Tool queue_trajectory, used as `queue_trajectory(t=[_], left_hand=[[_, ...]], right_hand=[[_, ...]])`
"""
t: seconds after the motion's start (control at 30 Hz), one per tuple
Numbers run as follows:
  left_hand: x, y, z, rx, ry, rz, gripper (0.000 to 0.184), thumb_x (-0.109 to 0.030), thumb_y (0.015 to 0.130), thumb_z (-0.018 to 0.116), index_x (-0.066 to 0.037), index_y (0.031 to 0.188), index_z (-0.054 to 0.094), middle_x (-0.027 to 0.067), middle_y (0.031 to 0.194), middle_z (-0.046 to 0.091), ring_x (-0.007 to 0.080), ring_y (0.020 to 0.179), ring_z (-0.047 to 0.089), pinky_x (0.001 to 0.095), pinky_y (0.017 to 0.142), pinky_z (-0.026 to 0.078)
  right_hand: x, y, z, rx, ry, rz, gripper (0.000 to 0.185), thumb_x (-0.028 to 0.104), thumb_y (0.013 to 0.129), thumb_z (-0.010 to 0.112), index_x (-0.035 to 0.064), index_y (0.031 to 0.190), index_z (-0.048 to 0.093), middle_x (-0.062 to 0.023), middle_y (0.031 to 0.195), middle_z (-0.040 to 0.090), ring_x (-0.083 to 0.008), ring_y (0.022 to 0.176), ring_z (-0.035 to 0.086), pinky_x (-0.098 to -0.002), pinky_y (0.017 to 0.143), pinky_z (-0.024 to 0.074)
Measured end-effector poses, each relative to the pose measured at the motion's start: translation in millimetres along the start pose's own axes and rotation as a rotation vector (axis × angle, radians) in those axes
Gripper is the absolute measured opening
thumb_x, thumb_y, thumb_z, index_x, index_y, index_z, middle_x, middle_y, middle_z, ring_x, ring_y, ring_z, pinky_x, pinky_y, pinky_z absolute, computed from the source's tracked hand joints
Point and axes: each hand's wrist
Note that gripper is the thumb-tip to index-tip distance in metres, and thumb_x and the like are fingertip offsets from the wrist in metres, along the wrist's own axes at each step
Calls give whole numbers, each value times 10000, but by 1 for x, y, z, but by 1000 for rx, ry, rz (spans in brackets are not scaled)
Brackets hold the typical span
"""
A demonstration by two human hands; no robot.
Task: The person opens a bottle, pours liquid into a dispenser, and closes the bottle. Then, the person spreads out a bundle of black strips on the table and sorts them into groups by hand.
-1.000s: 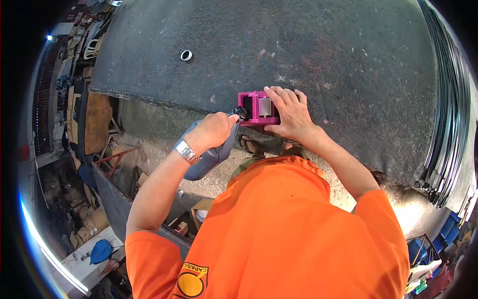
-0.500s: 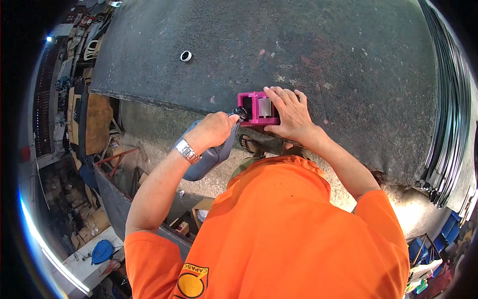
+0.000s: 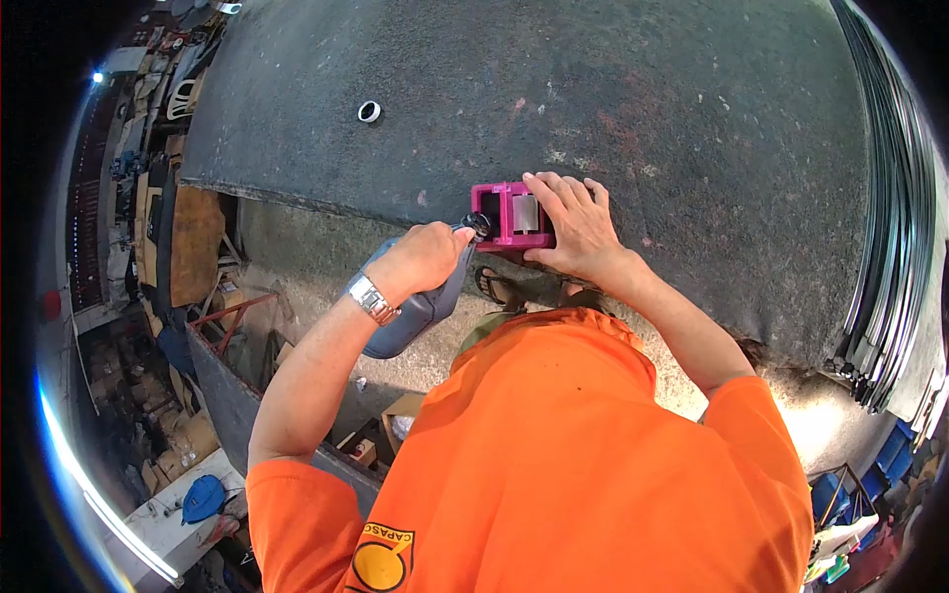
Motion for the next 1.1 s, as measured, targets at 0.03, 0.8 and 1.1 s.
queue_trajectory(t=[0.03,0.8,1.1], left_hand=[[-2,-1,-2,6,12,10,529,-333,1115,359,69,929,649,317,865,667,504,858,655,573,755,516],[-4,0,-6,42,116,77,466,-288,1119,349,61,1020,641,294,834,668,472,805,685,561,687,533],[0,2,-2,39,92,48,470,-295,1120,348,62,1019,638,295,833,666,470,810,686,565,690,533]], right_hand=[[0,0,1,-2,0,0,1111,431,637,907,135,1557,357,-127,1452,471,-318,1368,441,-587,1144,272],[0,-1,0,-10,15,-5,1097,425,647,902,128,1554,363,-136,1452,470,-324,1367,440,-577,1146,262],[0,-1,1,-28,6,-10,1095,429,643,905,130,1549,368,-125,1447,475,-316,1337,460,-576,1140,273]])
Point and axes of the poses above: each hand's wrist, its own y-axis towards the middle knuckle, its own z-axis out of the palm, x = y × z
